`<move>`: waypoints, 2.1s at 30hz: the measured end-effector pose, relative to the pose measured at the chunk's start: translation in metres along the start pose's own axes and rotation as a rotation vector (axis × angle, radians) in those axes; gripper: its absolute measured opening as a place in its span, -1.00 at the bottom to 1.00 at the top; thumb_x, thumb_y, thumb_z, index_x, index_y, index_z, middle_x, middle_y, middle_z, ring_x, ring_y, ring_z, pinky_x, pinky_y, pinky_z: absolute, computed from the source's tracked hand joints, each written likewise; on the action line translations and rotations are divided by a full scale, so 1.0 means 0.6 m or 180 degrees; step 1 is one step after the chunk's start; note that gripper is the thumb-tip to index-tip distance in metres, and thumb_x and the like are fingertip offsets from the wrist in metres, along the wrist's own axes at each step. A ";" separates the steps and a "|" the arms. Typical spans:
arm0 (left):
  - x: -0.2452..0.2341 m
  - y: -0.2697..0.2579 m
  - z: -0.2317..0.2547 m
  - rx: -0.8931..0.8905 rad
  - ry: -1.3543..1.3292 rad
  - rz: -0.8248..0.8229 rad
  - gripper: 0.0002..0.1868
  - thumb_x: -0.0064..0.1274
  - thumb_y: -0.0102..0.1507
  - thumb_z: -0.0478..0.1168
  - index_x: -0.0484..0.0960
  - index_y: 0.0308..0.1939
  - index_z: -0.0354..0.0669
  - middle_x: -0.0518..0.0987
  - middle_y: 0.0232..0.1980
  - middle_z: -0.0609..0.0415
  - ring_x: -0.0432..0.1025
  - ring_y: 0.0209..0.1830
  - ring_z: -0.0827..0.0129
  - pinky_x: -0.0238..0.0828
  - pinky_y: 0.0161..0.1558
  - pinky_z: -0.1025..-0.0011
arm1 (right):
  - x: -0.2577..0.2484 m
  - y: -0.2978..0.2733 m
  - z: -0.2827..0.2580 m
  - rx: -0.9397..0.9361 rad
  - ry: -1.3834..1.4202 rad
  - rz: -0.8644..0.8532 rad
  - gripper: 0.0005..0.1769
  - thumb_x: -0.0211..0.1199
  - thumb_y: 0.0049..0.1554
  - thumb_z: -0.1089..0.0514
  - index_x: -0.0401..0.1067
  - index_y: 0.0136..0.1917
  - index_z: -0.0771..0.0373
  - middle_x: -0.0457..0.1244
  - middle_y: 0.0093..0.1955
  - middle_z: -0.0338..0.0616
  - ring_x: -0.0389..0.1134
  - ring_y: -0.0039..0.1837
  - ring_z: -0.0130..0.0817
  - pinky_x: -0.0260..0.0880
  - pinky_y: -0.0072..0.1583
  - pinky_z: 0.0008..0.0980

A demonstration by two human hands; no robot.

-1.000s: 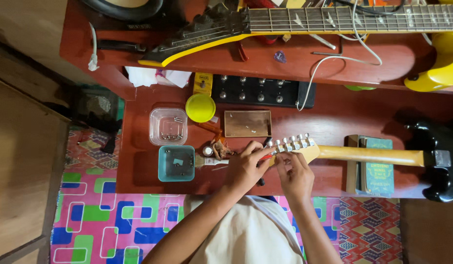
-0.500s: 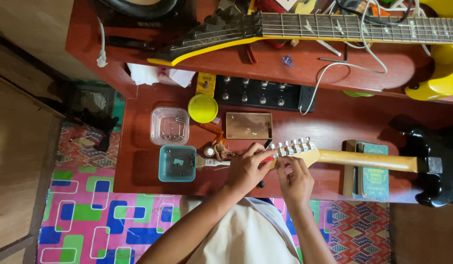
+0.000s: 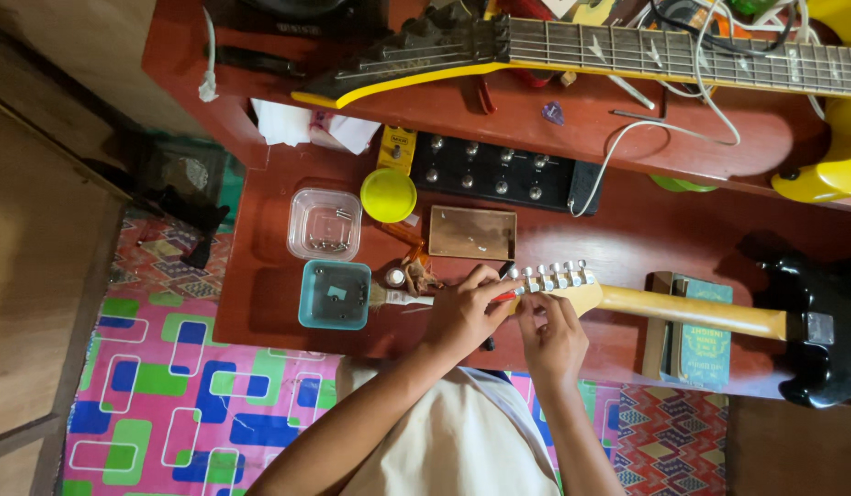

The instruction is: The person installs tuning pegs onto a guitar headstock. They pick each peg from a container, place it into a hole on the headstock, and tighten it using a screwdriver. The process is repeated for each peg until all are installed.

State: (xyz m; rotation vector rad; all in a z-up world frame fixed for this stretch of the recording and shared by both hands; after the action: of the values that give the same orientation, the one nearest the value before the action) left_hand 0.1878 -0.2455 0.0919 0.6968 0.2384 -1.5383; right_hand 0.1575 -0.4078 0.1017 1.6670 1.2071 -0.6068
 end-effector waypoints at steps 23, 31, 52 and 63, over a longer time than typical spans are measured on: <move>-0.059 -0.021 0.113 -0.0395 -0.1874 -0.0164 -0.67 -0.07 0.29 -0.36 0.49 0.14 -0.30 0.47 -0.12 -0.02 0.45 -0.39 0.40 0.50 -0.36 0.52 | -0.038 -0.009 0.019 0.1576 0.2805 -0.1601 -0.65 0.22 0.19 0.08 0.48 0.16 0.33 0.38 -0.22 -0.11 0.34 -0.36 -0.41 0.38 -0.41 -0.49; -0.027 -0.006 0.149 -0.0240 -0.1780 -0.0477 -0.82 0.13 0.20 -0.37 0.51 -0.15 -0.15 0.63 -0.15 0.12 0.54 -0.13 0.37 0.49 -0.01 0.46 | -0.097 -0.017 0.027 0.1755 0.2229 -0.1585 -0.65 0.17 0.22 0.07 0.61 0.08 0.34 0.48 -0.31 -0.07 0.30 -0.53 -0.44 0.36 -0.48 -0.50; -0.021 0.012 0.072 -0.0348 -0.0495 0.0419 -0.68 0.15 0.25 -0.37 0.52 0.08 -0.24 0.51 0.03 -0.05 0.49 0.03 0.13 0.44 0.07 0.32 | -0.118 0.061 0.068 0.0373 0.2549 -0.0210 -0.75 -0.18 0.41 0.27 0.25 0.13 0.52 0.30 -0.07 0.14 0.54 -0.11 -0.07 0.68 -0.24 -0.30; -0.026 0.014 0.069 -0.0355 -0.0555 0.0405 -0.72 0.09 0.32 -0.25 0.53 0.08 -0.28 0.52 0.01 -0.08 0.49 -0.01 0.13 0.45 0.04 0.30 | -0.123 0.065 0.055 0.0270 0.2191 -0.0289 -0.77 -0.15 0.41 0.23 0.26 0.11 0.45 0.35 -0.11 0.02 0.54 -0.19 -0.19 0.61 -0.24 -0.43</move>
State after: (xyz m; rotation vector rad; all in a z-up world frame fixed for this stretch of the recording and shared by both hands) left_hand 0.1832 -0.2566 0.1355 0.4780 0.1447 -1.4431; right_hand 0.1688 -0.4716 0.1635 1.9758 1.7640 -0.1231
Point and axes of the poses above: each hand's wrist, its own y-axis towards the middle knuckle, its own x-axis out of the palm, z = x × y, the point moved 9 cm from there along y, towards the middle knuckle
